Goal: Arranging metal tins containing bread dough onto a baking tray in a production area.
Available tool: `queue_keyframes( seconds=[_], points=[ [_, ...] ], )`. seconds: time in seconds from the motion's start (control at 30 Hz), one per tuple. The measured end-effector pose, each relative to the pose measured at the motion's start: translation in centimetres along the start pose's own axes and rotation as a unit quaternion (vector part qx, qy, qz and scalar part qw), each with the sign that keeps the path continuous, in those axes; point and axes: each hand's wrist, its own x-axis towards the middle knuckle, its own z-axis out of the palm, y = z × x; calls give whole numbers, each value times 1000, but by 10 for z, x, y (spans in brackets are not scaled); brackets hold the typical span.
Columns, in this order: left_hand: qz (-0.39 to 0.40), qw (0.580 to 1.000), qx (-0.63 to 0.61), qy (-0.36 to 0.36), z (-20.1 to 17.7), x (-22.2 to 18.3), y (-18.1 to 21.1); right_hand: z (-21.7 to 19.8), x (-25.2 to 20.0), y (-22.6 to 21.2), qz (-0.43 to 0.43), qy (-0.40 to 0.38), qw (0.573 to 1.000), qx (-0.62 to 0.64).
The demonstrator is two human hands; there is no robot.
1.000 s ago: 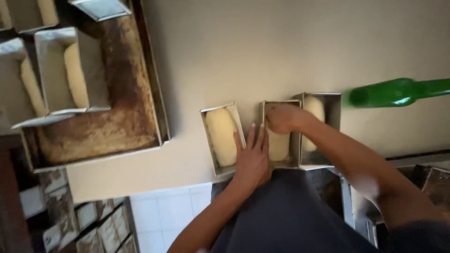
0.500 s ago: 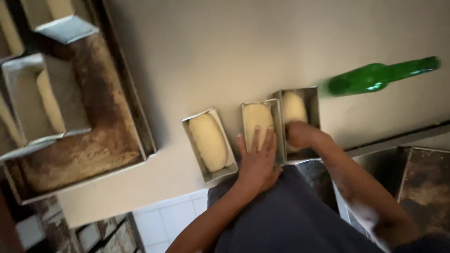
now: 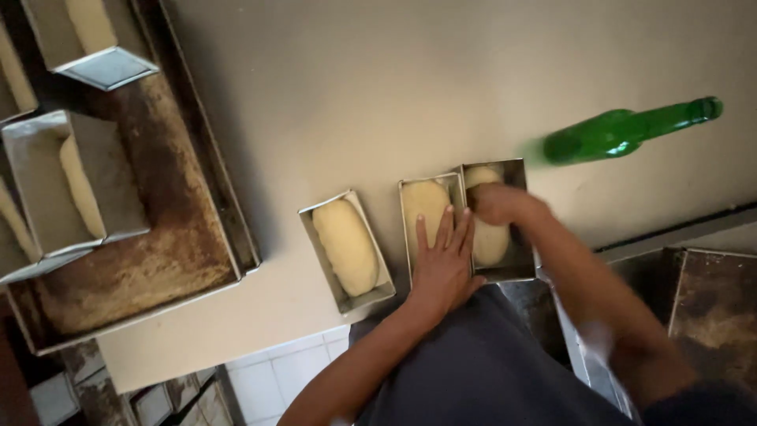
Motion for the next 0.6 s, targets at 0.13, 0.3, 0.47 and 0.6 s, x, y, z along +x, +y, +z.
queue_keyframes(
  seconds=[0.13, 0.3, 0.47, 0.6],
  points=[
    [-10, 999, 23, -21, -6, 2, 0, 9, 22, 21, -38, 64, 994, -85],
    [-8, 1000, 12, -10, -6, -1, 5, -23, -1, -1, -88, -27, 996, -17],
    [3, 999, 13, -46, -1, -9, 7, 39, -37, -21, 26, -142, 989, -20],
    [-23, 999, -1, -38, 1, -9, 8, 32, -66, -48, -16, -170, 985, -14]
  ],
)
